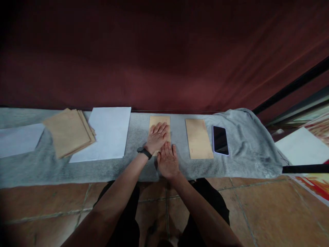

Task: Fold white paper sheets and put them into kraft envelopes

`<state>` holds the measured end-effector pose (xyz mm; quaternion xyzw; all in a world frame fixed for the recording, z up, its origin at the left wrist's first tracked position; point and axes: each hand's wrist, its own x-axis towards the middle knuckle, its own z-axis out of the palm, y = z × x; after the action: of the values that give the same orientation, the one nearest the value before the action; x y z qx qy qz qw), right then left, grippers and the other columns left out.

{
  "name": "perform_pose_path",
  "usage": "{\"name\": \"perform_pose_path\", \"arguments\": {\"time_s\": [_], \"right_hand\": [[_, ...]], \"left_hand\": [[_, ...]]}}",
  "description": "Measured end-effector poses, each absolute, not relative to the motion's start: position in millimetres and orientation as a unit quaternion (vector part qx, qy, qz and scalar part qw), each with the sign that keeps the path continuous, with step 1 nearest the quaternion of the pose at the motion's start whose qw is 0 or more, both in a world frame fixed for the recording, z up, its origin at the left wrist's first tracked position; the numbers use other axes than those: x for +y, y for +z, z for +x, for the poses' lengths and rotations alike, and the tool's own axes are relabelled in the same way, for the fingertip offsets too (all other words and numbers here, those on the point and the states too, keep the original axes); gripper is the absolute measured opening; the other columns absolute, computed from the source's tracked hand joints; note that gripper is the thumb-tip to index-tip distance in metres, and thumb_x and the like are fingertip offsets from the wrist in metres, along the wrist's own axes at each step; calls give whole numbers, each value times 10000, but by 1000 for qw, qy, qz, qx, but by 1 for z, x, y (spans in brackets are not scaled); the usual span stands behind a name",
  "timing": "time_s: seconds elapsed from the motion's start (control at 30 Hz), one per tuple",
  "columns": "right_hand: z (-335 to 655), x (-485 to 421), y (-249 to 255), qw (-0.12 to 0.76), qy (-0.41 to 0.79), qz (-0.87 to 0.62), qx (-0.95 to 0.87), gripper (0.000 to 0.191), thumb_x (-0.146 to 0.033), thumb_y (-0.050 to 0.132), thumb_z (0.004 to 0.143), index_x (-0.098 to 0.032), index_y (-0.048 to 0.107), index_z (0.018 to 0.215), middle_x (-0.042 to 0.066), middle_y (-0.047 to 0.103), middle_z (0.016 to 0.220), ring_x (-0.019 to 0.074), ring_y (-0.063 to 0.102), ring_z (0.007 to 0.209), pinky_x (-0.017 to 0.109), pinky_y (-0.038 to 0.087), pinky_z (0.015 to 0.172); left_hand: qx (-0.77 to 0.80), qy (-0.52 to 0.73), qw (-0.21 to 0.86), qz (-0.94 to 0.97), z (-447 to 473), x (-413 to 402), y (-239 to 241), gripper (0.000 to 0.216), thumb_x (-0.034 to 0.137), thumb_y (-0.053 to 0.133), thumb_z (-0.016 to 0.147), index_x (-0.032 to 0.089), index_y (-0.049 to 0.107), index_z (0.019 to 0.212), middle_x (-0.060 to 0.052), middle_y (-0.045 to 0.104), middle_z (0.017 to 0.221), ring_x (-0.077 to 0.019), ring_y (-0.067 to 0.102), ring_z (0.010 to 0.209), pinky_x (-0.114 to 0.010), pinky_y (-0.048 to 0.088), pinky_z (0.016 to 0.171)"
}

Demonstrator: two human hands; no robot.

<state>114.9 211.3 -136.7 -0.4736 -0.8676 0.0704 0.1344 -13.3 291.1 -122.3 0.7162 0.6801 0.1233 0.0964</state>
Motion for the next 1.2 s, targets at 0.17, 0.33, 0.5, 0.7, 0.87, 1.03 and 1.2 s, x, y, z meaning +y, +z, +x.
{"name": "perform_pose_path", "arguments": {"time_s": [0.17,0.33,0.5,0.7,0.87,1.03,1.2], "right_hand": [[112,209,-133,140,69,-488,-859,548,-309,335,1072,4,479,1498,230,438,1583,334,376,1504,531,213,1250],[112,209,-135,156,54,-505,-847,588,-326,363,1066,-7,381,1561,204,364,1630,325,362,1511,504,228,1248],[113,210,-138,161,49,-511,-843,617,-353,369,1069,9,355,1569,227,352,1631,329,351,1515,490,245,1243],[113,210,-139,169,55,-512,-840,633,-373,365,1066,8,350,1571,223,335,1639,332,333,1524,509,244,1244],[111,211,-137,138,63,-515,-844,629,-369,371,1064,43,392,1539,248,342,1627,349,340,1519,518,222,1255],[112,211,-131,101,70,-519,-846,612,-370,360,1071,58,447,1500,281,409,1581,349,352,1515,523,214,1258],[113,211,-127,98,75,-514,-849,616,-354,372,1068,45,391,1538,258,331,1628,345,323,1529,506,199,1265]], "left_hand": [[680,106,91,720,-18,285,-123,564,369,255,1070,234,335,1611,10,301,1688,-204,176,1588,-448,91,1305],[703,103,73,699,-29,278,-126,591,362,276,1063,169,307,1620,-47,274,1696,-218,171,1590,-431,110,1302],[732,98,62,672,-43,267,-124,602,335,286,1052,146,294,1623,-78,290,1686,-224,197,1585,-440,140,1296],[680,96,67,724,-42,269,-117,574,315,246,1059,136,377,1588,-70,350,1664,-223,243,1571,-431,131,1300],[643,103,90,753,-19,286,-117,561,301,253,1053,187,396,1583,-24,373,1657,-223,239,1570,-448,144,1296],[680,124,95,716,-1,303,-122,572,338,266,1049,201,376,1594,-21,346,1669,-211,213,1578,-453,103,1299],[715,130,90,681,1,314,-124,582,335,265,1043,208,359,1602,-15,317,1681,-205,193,1584,-450,98,1298]]}}
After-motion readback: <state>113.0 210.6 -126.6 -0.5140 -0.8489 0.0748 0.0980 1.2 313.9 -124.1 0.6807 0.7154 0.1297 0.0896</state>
